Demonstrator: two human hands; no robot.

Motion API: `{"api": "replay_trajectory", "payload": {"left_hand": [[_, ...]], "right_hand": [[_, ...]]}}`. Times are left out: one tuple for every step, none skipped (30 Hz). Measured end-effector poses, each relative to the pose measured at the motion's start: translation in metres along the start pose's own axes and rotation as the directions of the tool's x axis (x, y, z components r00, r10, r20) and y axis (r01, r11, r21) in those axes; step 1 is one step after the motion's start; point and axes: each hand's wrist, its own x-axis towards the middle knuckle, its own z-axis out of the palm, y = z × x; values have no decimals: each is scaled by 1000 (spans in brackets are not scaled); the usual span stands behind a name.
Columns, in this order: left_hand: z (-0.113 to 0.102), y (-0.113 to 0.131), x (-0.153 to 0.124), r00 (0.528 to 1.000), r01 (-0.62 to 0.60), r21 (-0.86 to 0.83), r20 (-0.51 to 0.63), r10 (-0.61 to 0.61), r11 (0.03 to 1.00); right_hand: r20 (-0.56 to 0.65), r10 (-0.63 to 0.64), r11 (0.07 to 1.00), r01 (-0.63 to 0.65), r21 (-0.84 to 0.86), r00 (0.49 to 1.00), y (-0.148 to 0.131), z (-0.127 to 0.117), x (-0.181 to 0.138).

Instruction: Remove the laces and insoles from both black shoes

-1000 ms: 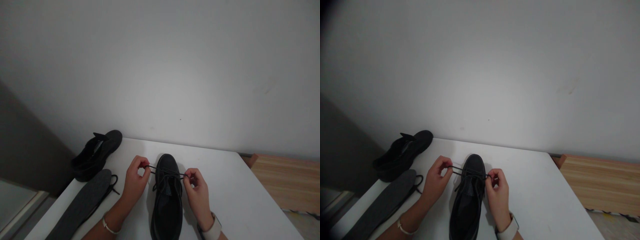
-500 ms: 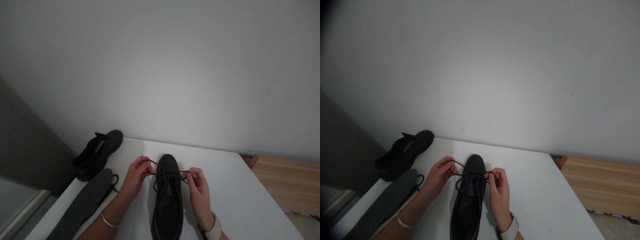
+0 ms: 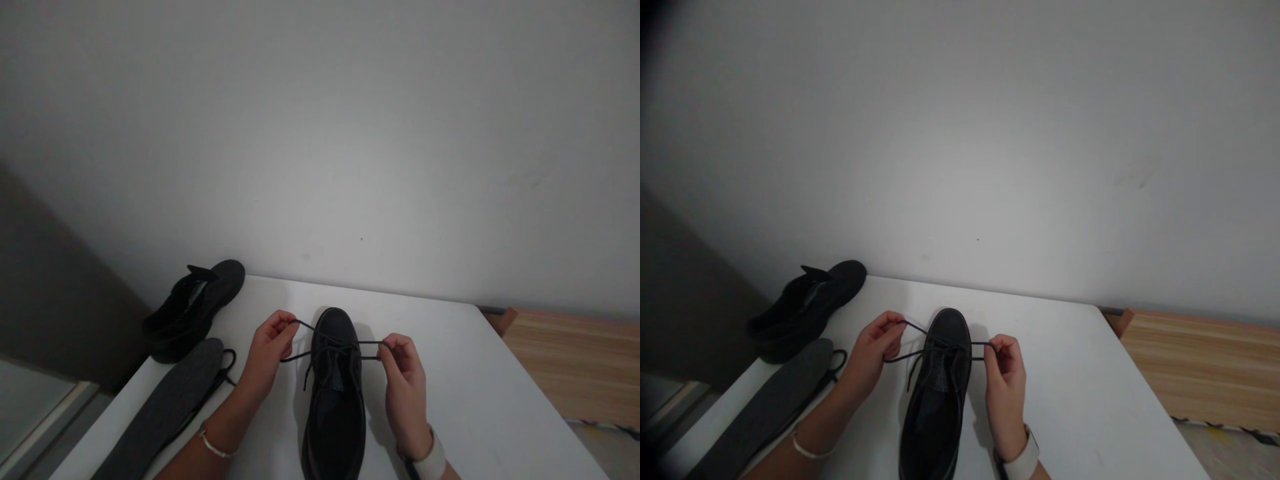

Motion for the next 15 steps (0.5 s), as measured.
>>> {"api": "replay_trajectory", "payload": {"left_hand": [[0, 1, 0, 1000, -15, 26, -9, 16, 1000], [0, 3, -1, 999, -32, 54, -18, 33, 998], [0, 5, -2, 998, -51, 82, -26, 53, 995], [0, 6, -3, 997, -70, 110, -33, 74, 991], [1, 8, -4, 995, -88, 136, -39, 94, 987], [1, 9, -5, 993, -104, 159, -44, 113, 982], [2, 11, -6, 991, -118, 178, -47, 128, 977], [2, 11, -6, 989, -129, 195, -49, 141, 972], [2, 12, -7, 987, -138, 209, -50, 152, 968], [3, 12, -7, 986, -146, 223, -51, 161, 964], [3, 12, -7, 984, -154, 235, -51, 170, 960], [3, 13, -6, 983, -160, 246, -51, 178, 956], [3, 13, -6, 981, -167, 257, -51, 186, 952], [3, 13, -6, 980, -175, 267, -51, 195, 948], [2, 13, -5, 978, -182, 276, -51, 204, 944]], "right_hand": [[-5, 1, 1000, -1, 0, 1000, 0, 0, 0], [-10, 2, 1000, -2, 4, 1000, 0, 0, 0], [-14, 6, 1000, -6, 16, 1000, 0, 0, -1], [-17, 14, 999, -13, 34, 1000, 0, 0, -1], [-20, 28, 998, -27, 59, 999, 0, 0, -1], [-21, 48, 995, -46, 85, 999, 0, -1, -1], [-19, 70, 992, -67, 110, 997, 0, -1, -1], [-13, 90, 987, -87, 132, 996, 0, -1, -1], [-5, 103, 984, -101, 147, 995, 0, -1, -1], [5, 108, 982, -108, 158, 994, -1, -1, -1], [15, 106, 981, -107, 164, 994, -1, 0, -1], [22, 100, 981, -103, 166, 995, -2, 0, -1], [24, 96, 982, -98, 160, 995, -3, 0, -1], [22, 94, 984, -96, 152, 995, -3, 0, -1], [17, 96, 985, -97, 145, 995, -3, 0, -1]]}}
